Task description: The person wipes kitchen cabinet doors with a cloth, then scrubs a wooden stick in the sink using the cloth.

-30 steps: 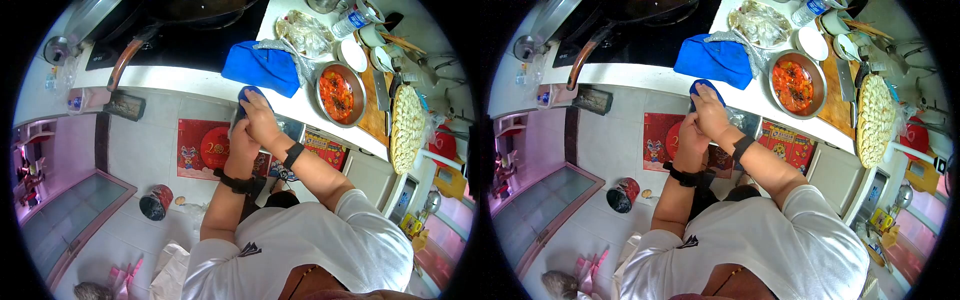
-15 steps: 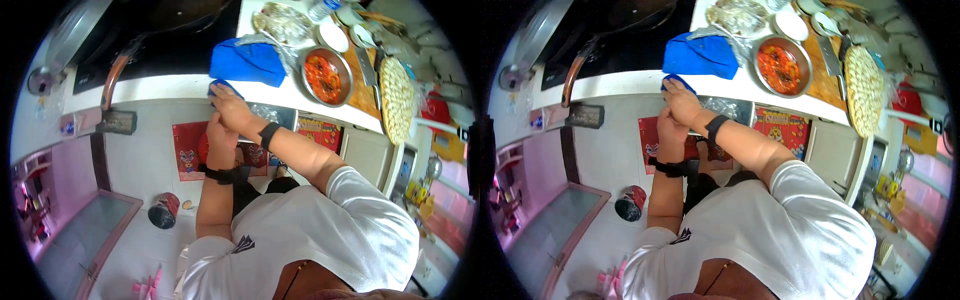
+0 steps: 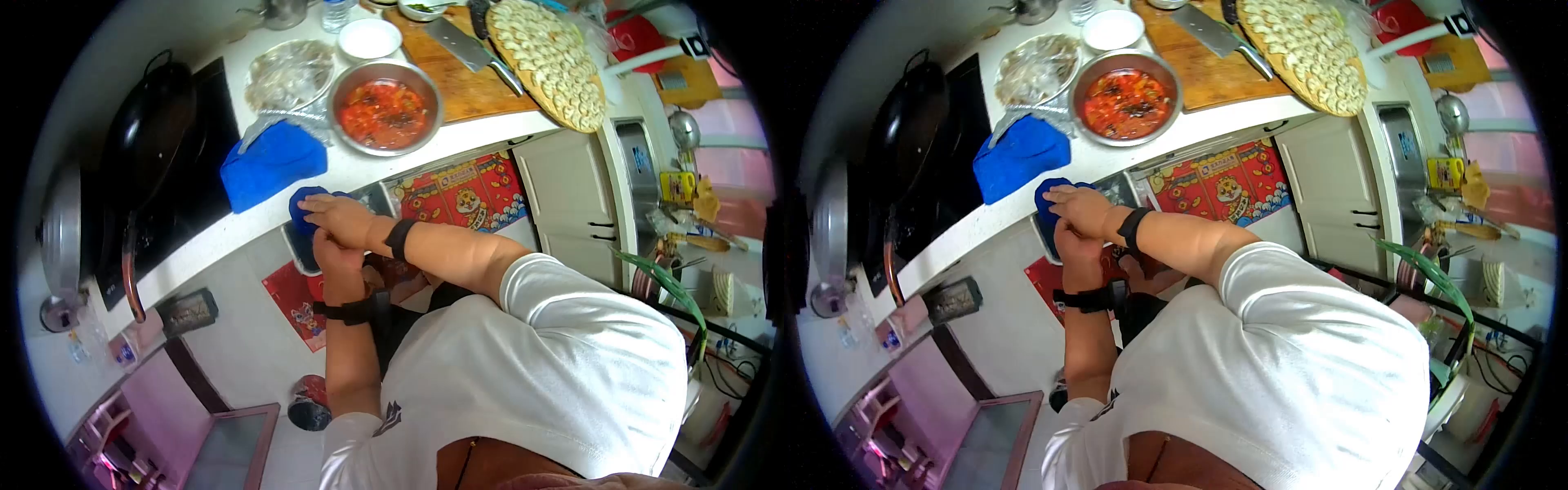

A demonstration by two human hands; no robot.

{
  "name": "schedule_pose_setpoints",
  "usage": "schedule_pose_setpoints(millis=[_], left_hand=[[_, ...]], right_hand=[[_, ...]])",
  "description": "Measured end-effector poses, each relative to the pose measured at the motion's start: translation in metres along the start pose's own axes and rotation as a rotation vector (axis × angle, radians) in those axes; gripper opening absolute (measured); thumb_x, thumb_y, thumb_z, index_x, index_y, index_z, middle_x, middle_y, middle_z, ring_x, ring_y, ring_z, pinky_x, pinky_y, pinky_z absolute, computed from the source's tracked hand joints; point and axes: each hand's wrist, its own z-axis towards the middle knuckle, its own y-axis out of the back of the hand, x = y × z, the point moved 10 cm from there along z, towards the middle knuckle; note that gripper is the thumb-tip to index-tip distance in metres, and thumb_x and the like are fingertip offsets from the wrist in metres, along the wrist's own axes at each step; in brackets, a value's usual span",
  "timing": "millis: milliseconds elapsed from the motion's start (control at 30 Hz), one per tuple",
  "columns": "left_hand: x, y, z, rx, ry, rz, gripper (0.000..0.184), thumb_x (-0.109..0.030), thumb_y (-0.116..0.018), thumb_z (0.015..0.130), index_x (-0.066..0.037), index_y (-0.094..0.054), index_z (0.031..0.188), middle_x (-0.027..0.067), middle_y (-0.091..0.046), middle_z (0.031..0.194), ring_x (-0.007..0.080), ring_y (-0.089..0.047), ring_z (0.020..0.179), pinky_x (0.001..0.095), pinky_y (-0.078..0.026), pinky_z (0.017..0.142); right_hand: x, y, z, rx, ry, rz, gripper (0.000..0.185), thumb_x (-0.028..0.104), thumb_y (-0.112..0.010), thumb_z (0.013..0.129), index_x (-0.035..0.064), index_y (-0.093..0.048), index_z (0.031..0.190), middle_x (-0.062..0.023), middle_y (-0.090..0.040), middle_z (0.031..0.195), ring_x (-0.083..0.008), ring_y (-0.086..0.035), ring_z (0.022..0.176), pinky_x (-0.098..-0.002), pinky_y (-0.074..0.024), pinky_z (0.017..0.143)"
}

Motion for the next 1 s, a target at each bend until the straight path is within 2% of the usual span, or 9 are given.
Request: schedule_pose_setpoints(millis=[233,300,433,500,567,633,700,833,1000], left_hand=[[0.117,-0.023,0.023,-0.002,0.149,0.054,0.039,-0.011,-0.044,0.088,-0.004,-0.05,0.126,0.012,-0.055,0.126,0.0263,-0.05,0.122,0.0418,-0.036,0.107],[0.164,-0.036,0.031,0.053,0.278,0.106,0.041,-0.009,-0.047,0.086,-0.004,-0.05,0.127,0.0119,-0.055,0.126,0.0262,-0.051,0.121,0.0415,-0.038,0.107],[0.266,-0.07,0.066,0.159,0.381,0.234,0.041,-0.009,-0.05,0.085,-0.002,-0.05,0.125,0.0109,-0.055,0.126,0.025,-0.053,0.119,0.0401,-0.041,0.104],[0.317,-0.086,0.079,0.213,0.42,0.304,0.041,-0.009,-0.052,0.084,-0.001,-0.051,0.125,0.0102,-0.056,0.126,0.0242,-0.054,0.117,0.0391,-0.043,0.102],[0.362,-0.128,0.078,0.304,0.49,0.418,0.032,-0.009,-0.054,0.085,0.0,-0.056,0.115,0.0114,-0.061,0.117,0.0237,-0.059,0.108,0.0385,-0.047,0.096],[0.408,-0.089,0.13,0.146,0.459,0.485,0.021,-0.01,-0.055,0.086,0.0,-0.062,0.102,0.0134,-0.065,0.106,0.024,-0.062,0.097,0.0381,-0.051,0.088],[0.44,-0.071,0.161,0.11,0.457,0.412,0.015,-0.011,-0.056,0.086,0.0,-0.063,0.093,0.0141,-0.066,0.098,0.0242,-0.063,0.092,0.0373,-0.052,0.082],[0.399,-0.077,0.148,-0.101,0.306,0.537,0.013,-0.009,-0.059,0.084,0.001,-0.063,0.091,0.0134,-0.066,0.092,0.0242,-0.063,0.086,0.0358,-0.051,0.077],[0.367,-0.061,0.132,-0.001,0.293,0.314,0.014,-0.011,-0.064,0.086,-0.003,-0.064,0.098,0.0085,-0.066,0.099,0.021,-0.063,0.087,0.0339,-0.052,0.079]], right_hand=[[-0.065,0.074,-0.077,-0.057,-0.017,-0.113,0.034,0.011,-0.068,0.068,0.0043,-0.07,0.101,-0.0151,-0.058,0.129,-0.0319,-0.05,0.123,-0.039,-0.0434,0.101],[-0.087,0.109,-0.107,-0.097,-0.045,-0.111,0.036,0.011,-0.07,0.066,0.0041,-0.069,0.102,-0.0156,-0.059,0.126,-0.0324,-0.051,0.121,-0.04,-0.0423,0.102],[-0.144,0.203,-0.178,-0.386,-0.26,-0.117,0.037,0.006,-0.068,0.065,0.0029,-0.068,0.102,-0.0172,-0.06,0.124,-0.0344,-0.053,0.118,-0.043,-0.0399,0.103],[-0.173,0.243,-0.21,-0.488,-0.324,-0.257,0.037,0.003,-0.064,0.067,0.0023,-0.067,0.104,-0.0186,-0.06,0.123,-0.0354,-0.054,0.116,-0.0439,-0.0415,0.102],[-0.209,0.271,-0.244,-0.567,-0.403,-0.357,0.036,0.002,-0.06,0.073,0.0009,-0.065,0.108,-0.0207,-0.059,0.125,-0.0376,-0.054,0.117,-0.0441,-0.0417,0.101],[-0.263,0.286,-0.28,-0.7,-0.571,-0.157,0.033,0.006,-0.051,0.084,0.004,-0.063,0.115,-0.0205,-0.058,0.126,-0.0364,-0.053,0.118,-0.0425,-0.0398,0.104],[-0.284,0.291,-0.286,-0.642,-0.504,-0.351,0.035,0.002,-0.052,0.082,-0.0024,-0.062,0.116,-0.0256,-0.055,0.129,-0.042,-0.051,0.118,-0.0451,-0.039,0.103],[-0.285,0.28,-0.273,-0.581,-0.615,-0.425,0.039,0.001,-0.055,0.079,-0.0032,-0.062,0.117,-0.0273,-0.056,0.125,-0.0421,-0.051,0.117,-0.0459,-0.0389,0.102],[-0.26,0.252,-0.249,-0.495,-0.561,-0.46,0.043,0.0,-0.058,0.073,-0.0038,-0.062,0.116,-0.0287,-0.056,0.122,-0.0433,-0.05,0.114,-0.0472,-0.0376,0.1]])
